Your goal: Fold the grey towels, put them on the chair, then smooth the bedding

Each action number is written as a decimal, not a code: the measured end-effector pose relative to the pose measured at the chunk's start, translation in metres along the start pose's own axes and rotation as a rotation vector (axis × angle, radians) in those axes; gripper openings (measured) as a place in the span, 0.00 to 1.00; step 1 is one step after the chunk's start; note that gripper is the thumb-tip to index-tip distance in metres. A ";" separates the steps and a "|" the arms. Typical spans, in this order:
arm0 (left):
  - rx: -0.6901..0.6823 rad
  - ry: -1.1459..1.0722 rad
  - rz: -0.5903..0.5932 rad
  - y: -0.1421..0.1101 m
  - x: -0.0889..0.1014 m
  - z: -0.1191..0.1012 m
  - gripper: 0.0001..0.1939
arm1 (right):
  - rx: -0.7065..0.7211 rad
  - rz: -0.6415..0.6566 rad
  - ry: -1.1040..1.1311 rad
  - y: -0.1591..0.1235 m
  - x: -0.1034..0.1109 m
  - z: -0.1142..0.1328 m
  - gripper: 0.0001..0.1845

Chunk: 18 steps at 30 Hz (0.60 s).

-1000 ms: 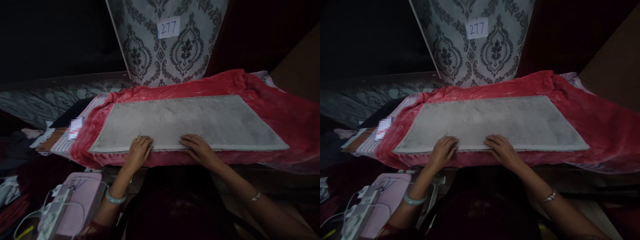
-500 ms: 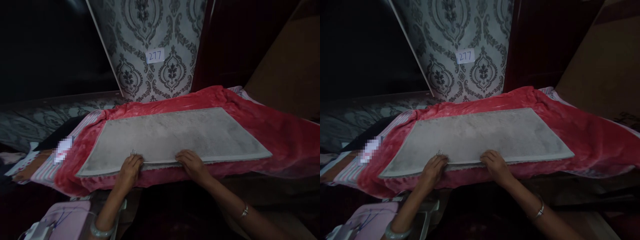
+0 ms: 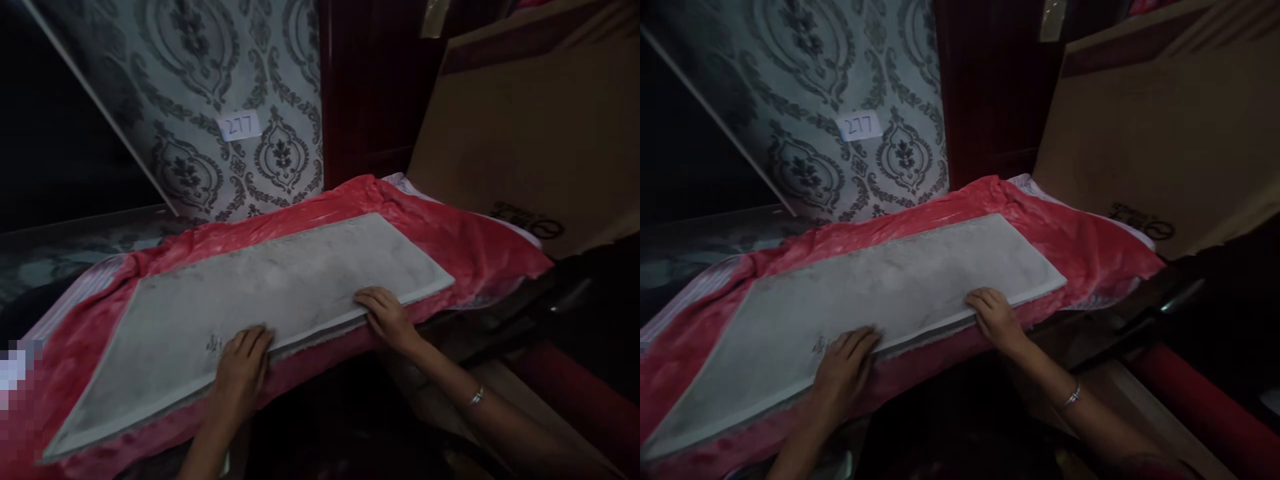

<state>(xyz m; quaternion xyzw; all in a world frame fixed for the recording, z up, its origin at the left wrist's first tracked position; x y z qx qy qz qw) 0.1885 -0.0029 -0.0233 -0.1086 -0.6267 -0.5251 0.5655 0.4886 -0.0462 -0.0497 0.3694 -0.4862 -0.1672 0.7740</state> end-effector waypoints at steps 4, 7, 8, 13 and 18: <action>-0.076 -0.059 0.071 0.051 -0.030 -0.041 0.19 | -0.096 -0.081 -0.077 -0.016 0.028 -0.034 0.18; -0.093 -0.100 0.109 0.071 -0.044 -0.064 0.19 | -0.098 -0.128 -0.071 -0.023 0.036 -0.044 0.14; -0.101 -0.106 0.104 0.073 -0.047 -0.069 0.19 | -0.093 -0.131 -0.063 -0.024 0.037 -0.045 0.14; -0.172 -0.097 0.037 0.069 -0.049 -0.071 0.17 | -0.062 -0.135 -0.063 -0.025 0.035 -0.048 0.13; -0.208 -0.014 0.024 0.082 -0.052 -0.073 0.24 | -0.163 -0.130 -0.129 -0.028 0.052 -0.089 0.18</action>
Point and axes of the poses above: each hand's wrist, its own y-axis towards the middle knuckle, its own x-axis out of the back of the hand, z = x × y, the point moved 6 cm from there along y, towards the middle knuckle, and after that the axes turned 5 degrees about -x, right-handed, at the moved point
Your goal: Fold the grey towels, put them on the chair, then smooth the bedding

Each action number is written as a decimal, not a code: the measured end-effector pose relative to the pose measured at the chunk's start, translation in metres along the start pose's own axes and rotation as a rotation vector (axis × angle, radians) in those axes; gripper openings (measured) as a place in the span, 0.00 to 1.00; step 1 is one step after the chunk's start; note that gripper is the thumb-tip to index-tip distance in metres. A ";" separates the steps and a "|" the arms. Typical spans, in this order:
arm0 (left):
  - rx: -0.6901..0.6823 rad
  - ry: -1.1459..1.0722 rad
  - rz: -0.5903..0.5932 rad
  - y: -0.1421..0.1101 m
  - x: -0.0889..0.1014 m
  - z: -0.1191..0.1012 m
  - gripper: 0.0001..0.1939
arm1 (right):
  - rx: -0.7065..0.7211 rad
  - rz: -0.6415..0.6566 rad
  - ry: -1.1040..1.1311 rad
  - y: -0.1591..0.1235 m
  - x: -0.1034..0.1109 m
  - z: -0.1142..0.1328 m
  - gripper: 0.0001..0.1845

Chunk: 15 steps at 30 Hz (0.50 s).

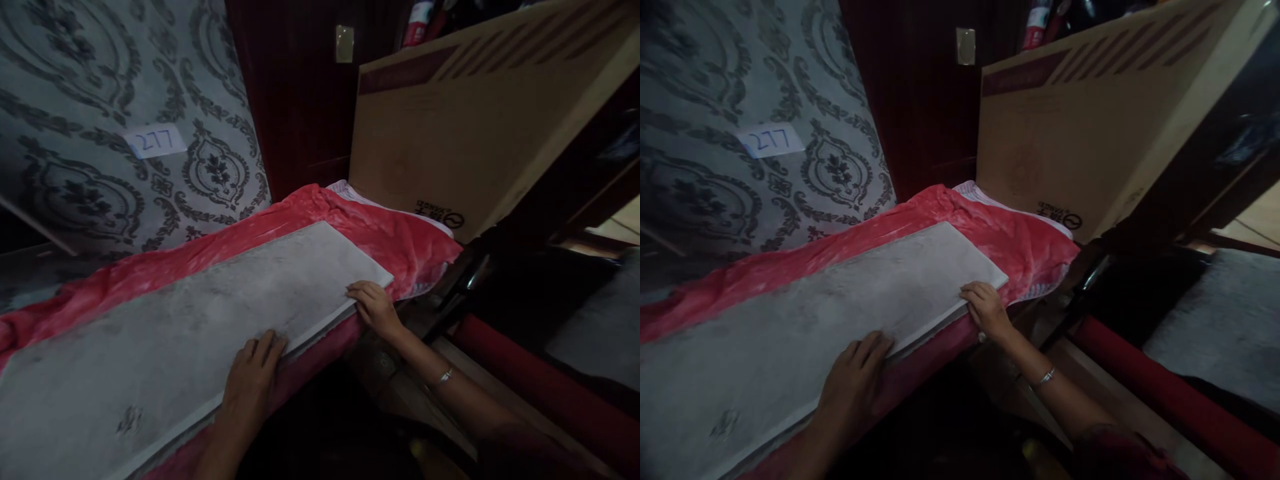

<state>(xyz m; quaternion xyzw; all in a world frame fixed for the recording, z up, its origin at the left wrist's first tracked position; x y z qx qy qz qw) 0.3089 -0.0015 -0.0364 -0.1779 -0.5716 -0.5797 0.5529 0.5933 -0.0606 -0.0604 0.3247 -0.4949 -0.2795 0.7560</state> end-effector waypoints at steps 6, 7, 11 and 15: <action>-0.084 -0.022 -0.119 0.005 -0.009 -0.008 0.21 | -0.075 -0.101 -0.105 -0.008 0.029 -0.046 0.16; -0.087 -0.037 -0.135 0.003 -0.009 -0.009 0.20 | -0.059 -0.120 -0.093 -0.011 0.031 -0.046 0.16; -0.063 -0.134 -0.152 0.000 0.006 -0.009 0.17 | -0.030 -0.153 -0.068 -0.024 0.038 -0.043 0.16; 0.012 -0.366 -0.020 0.016 0.022 0.003 0.13 | -0.049 -0.175 -0.078 -0.018 0.047 -0.038 0.12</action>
Point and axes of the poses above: each hand's wrist, its own y-axis towards the middle knuckle, its own x-axis out of the back of the hand, z = x × y, the point moved 6 cm from there along y, towards the middle knuckle, and after that the axes turned 5 degrees about -x, right-handed, at the moved point
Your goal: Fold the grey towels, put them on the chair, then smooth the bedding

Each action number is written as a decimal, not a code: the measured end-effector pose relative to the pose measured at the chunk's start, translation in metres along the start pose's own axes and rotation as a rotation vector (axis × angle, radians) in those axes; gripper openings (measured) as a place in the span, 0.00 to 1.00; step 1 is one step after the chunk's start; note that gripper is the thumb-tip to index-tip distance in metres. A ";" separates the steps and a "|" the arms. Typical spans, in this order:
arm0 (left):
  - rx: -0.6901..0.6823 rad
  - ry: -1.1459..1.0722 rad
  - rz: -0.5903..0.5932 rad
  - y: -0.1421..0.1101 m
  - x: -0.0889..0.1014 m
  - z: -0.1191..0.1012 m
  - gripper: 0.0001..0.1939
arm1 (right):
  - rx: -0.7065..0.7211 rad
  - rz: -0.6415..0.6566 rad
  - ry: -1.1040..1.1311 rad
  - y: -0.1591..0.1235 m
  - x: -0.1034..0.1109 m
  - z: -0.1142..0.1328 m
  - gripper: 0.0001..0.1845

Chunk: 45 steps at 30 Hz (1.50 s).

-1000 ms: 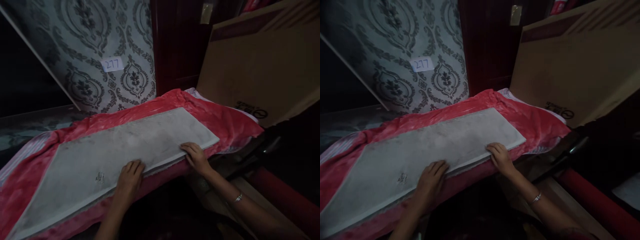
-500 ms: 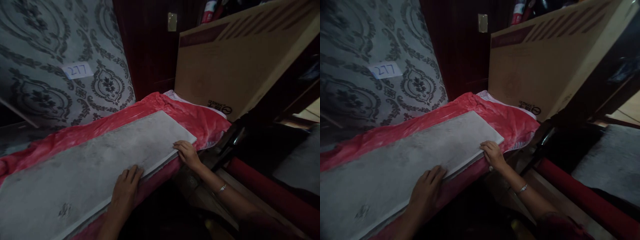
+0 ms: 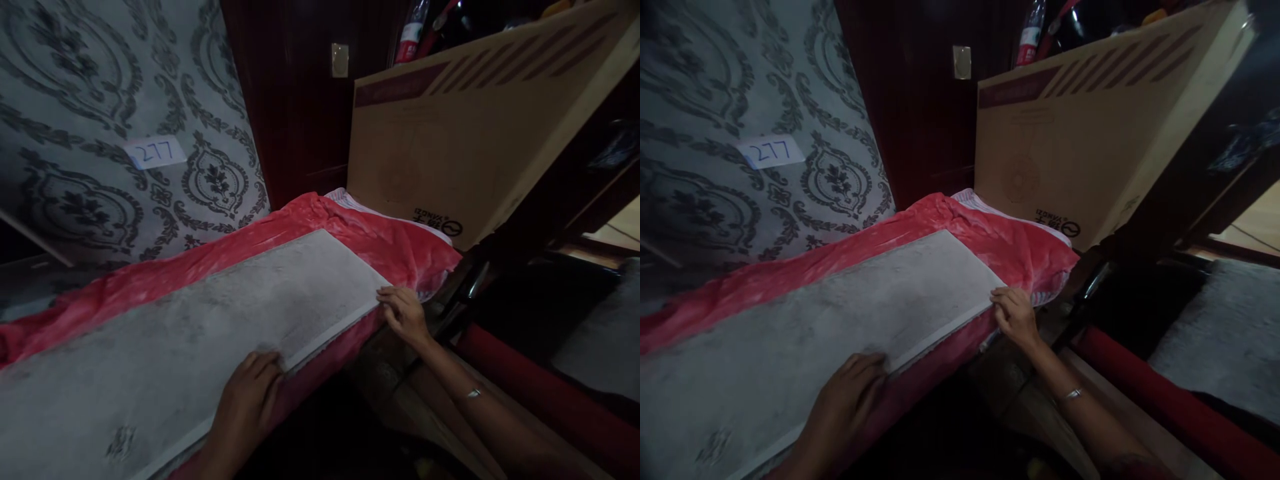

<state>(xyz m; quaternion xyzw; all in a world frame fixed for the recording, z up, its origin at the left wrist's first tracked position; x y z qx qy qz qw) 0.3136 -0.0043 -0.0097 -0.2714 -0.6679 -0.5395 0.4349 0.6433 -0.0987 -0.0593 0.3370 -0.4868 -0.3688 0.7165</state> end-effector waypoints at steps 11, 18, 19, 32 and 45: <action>0.135 -0.030 0.447 0.097 -0.062 0.047 0.34 | -0.082 0.721 -0.237 0.069 -0.121 0.050 0.32; 0.151 -0.074 0.430 0.078 -0.075 0.048 0.34 | 0.001 0.708 -0.236 0.026 -0.102 0.036 0.29; 0.150 -0.079 0.421 0.078 -0.075 0.048 0.34 | 0.018 0.702 -0.218 0.023 -0.095 0.035 0.29; 0.030 -0.156 0.219 0.075 -0.057 0.032 0.20 | -0.098 0.780 -0.139 0.152 -0.185 0.057 0.31; 0.440 0.123 0.391 0.073 -0.042 0.192 0.30 | 0.156 0.897 -0.032 0.120 -0.258 0.100 0.30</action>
Point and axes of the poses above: each hand's wrist, its own y-axis towards the middle knuckle, its own x-axis out of the back of the hand, z = x × y, the point moved 6 cm from there along y, towards the middle knuckle, and after that the axes turned 5 degrees about -x, right-handed, at the moved point
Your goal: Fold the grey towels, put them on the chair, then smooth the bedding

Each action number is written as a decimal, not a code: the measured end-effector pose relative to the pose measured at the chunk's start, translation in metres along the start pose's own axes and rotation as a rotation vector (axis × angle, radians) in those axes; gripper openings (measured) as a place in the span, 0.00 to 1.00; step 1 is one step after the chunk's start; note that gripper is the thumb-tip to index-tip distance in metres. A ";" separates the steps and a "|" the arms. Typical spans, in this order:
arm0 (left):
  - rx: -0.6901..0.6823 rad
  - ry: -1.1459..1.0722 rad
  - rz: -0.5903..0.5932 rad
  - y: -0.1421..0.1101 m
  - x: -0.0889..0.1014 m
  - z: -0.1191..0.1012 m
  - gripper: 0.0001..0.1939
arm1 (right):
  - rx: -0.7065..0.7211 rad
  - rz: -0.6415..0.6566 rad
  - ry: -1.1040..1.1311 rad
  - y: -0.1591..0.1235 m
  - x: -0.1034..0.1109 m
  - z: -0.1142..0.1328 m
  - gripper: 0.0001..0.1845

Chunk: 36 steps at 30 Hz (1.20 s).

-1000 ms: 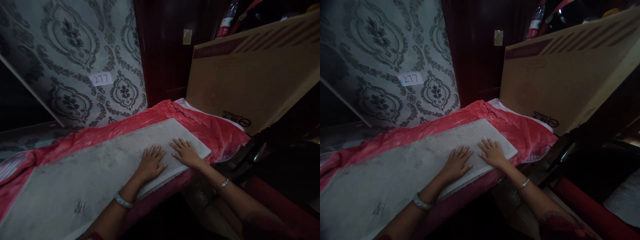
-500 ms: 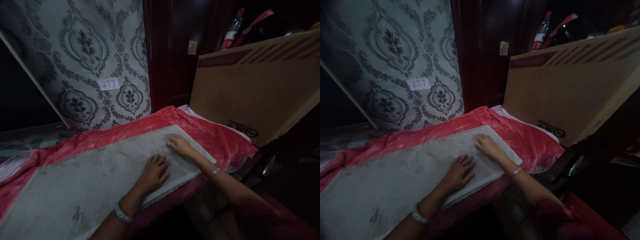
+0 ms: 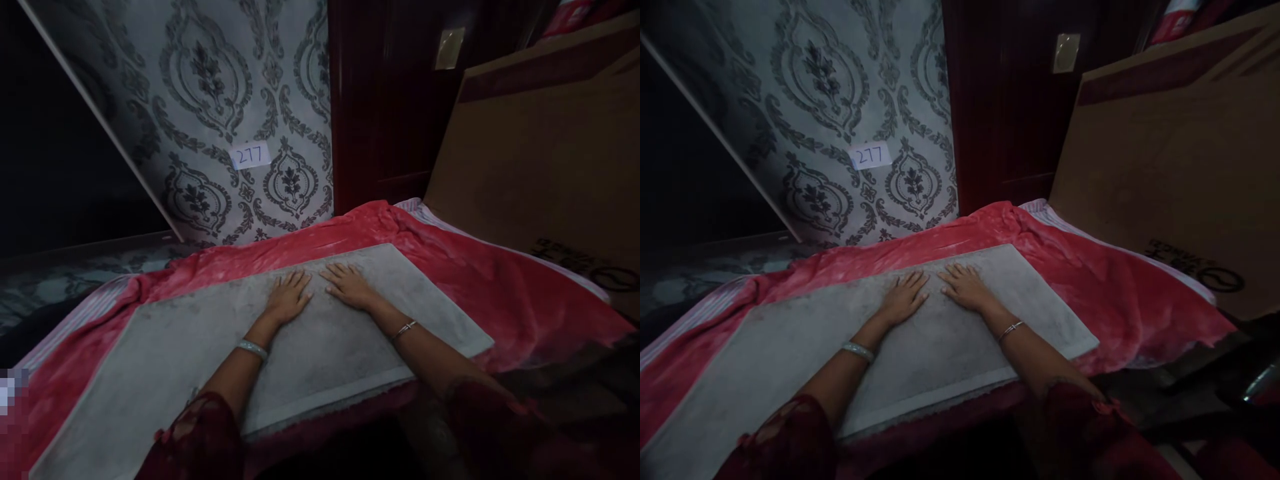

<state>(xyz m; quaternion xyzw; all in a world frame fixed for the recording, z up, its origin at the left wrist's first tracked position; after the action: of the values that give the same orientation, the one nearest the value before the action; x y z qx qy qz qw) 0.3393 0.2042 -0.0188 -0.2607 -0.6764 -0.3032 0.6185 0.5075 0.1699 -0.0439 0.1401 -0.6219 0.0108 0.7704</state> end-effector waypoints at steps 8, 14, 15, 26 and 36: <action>-0.029 -0.033 -0.013 -0.005 -0.014 0.006 0.28 | 0.216 0.102 0.075 -0.032 0.002 0.019 0.31; -0.028 -0.056 -0.020 -0.005 -0.016 0.005 0.28 | 0.465 0.196 0.212 -0.143 0.023 0.077 0.35; -0.029 -0.063 -0.019 -0.004 -0.016 0.005 0.28 | 0.485 0.212 0.243 -0.154 0.030 0.085 0.34; 0.036 -0.153 0.043 -0.015 0.008 0.084 0.26 | 0.255 0.141 0.117 0.030 0.011 0.080 0.31; 0.008 -0.124 -0.017 -0.026 -0.019 0.096 0.25 | 0.566 0.407 0.236 -0.067 -0.007 0.143 0.36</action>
<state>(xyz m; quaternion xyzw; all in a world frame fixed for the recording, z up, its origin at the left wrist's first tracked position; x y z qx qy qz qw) 0.2572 0.2572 -0.0453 -0.2706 -0.7168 -0.2890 0.5739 0.3816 0.0738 -0.0376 0.2187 -0.5161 0.3517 0.7497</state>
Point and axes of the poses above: each hand's wrist, its own y-axis towards the middle knuckle, its own x-axis out of the back of the hand, z = x × y, the point moved 6 cm from there along y, towards the middle knuckle, and after that the axes turned 5 degrees about -x, right-handed, at the moved point
